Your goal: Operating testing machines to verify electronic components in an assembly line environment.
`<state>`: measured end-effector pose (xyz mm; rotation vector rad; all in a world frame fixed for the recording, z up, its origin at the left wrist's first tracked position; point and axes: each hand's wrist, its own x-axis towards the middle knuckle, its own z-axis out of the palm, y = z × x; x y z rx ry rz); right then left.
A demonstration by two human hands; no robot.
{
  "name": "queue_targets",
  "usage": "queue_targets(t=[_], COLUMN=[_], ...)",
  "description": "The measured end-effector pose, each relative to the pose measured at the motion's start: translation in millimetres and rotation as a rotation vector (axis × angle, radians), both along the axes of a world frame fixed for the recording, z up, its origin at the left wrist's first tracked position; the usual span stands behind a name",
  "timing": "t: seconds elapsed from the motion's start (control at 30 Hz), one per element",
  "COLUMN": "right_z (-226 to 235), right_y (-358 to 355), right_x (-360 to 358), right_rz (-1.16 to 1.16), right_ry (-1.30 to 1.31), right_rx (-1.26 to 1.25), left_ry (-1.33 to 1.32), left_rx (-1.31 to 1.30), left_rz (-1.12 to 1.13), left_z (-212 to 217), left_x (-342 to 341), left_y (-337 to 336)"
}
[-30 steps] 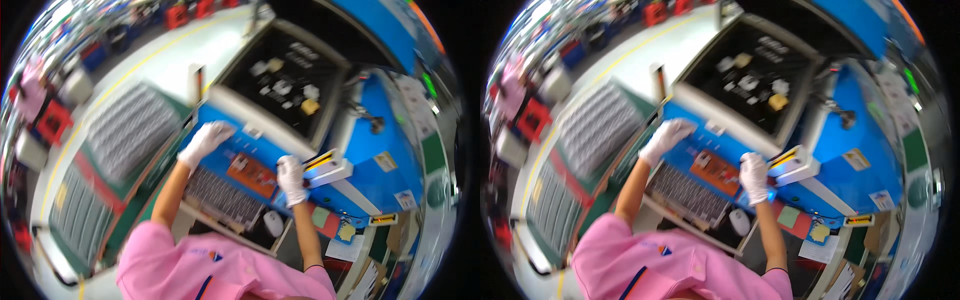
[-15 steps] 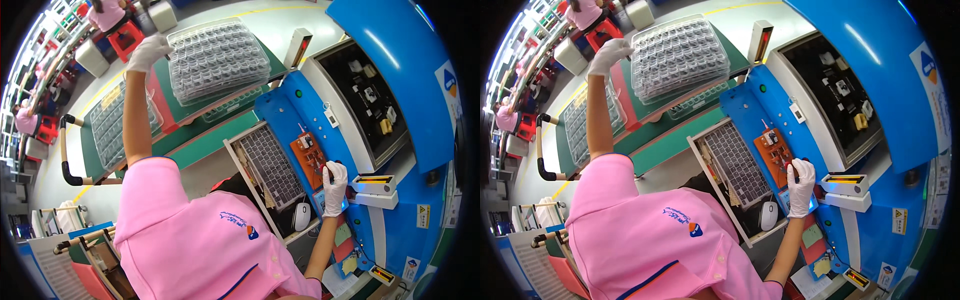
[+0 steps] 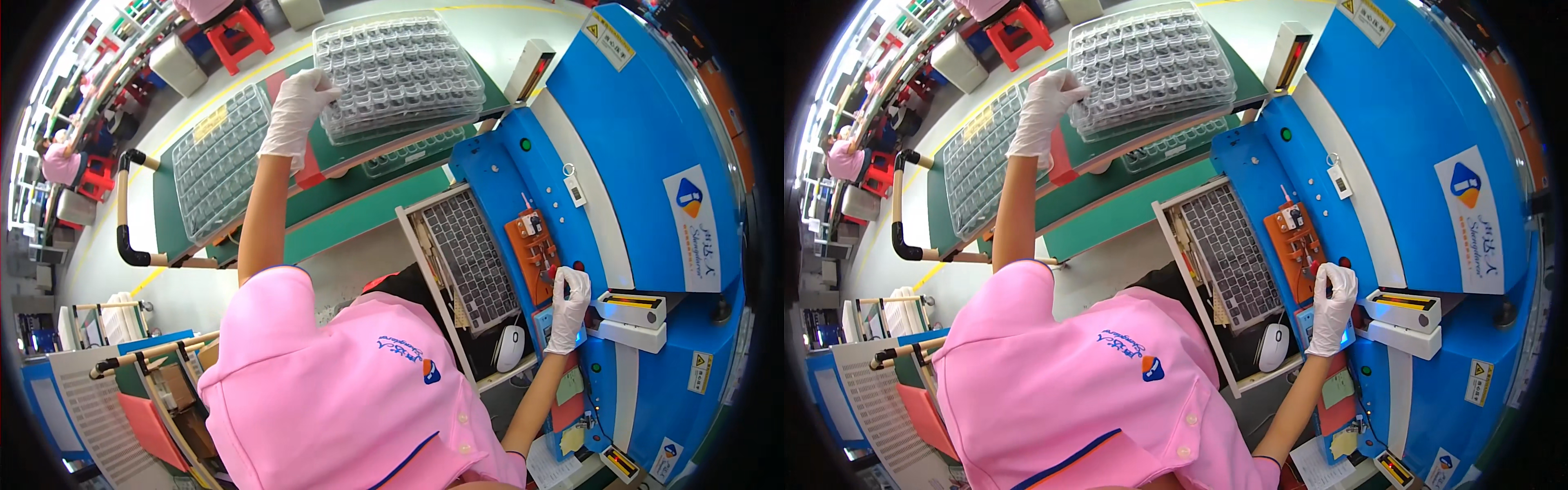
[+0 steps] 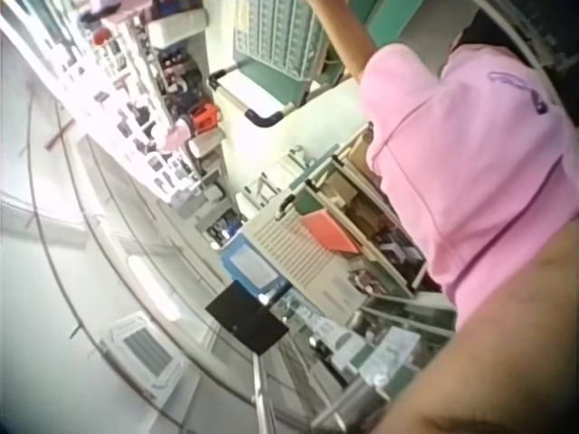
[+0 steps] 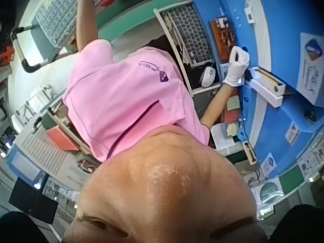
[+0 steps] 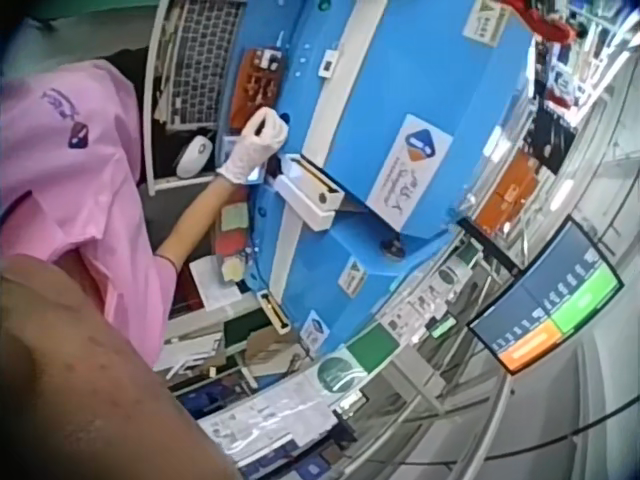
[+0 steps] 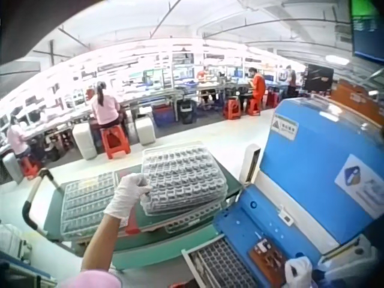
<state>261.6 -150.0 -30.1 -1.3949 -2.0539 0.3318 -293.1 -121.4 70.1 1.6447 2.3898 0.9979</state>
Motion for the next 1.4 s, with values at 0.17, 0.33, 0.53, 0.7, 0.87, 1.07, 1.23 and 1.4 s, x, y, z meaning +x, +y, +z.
queue_targets(t=[0.17,0.33,0.53,0.7,0.87,1.07,1.23,1.4], right_z=[-5.2,-5.4,-1.8,5.8,32.3,35.9,-18.3,-26.0], right_y=[4.3,2.0,-4.2,-8.2,-11.8,27.4,65.6,67.6], right_x=[6.9,-1.1,-35.4,-22.3,-3.4,-53.8,-72.9,-69.2], right_rz=[0.033,0.065,0.245,0.122,-0.212,0.05,0.188,0.172], right_ry=[-0.022,-0.133,-0.11,0.077,0.124,-0.265,-0.219,-0.055], right_rx=[-0.008,0.14,0.024,-0.022,-0.309,0.02,0.02,-0.096], left_ry=[0.02,0.161,0.406,0.081,-0.054,0.034,-0.425,-0.43], left_rx=[0.153,0.146,-0.53,-0.417,-0.488,-0.368,0.164,0.238], left_rz=[-0.049,0.268,0.878,0.854,0.774,0.754,0.525,0.11], left_z=[-3.4,39.2,2.1,-45.9,-26.3,-20.5,65.2,87.7], left_x=[-7.4,-25.7,-80.3,-106.8,-114.2,-120.5,-23.9,55.7], left_y=[-13.9,-111.4,-251.4,-273.1,-275.7,-279.2,-238.4,-168.7])
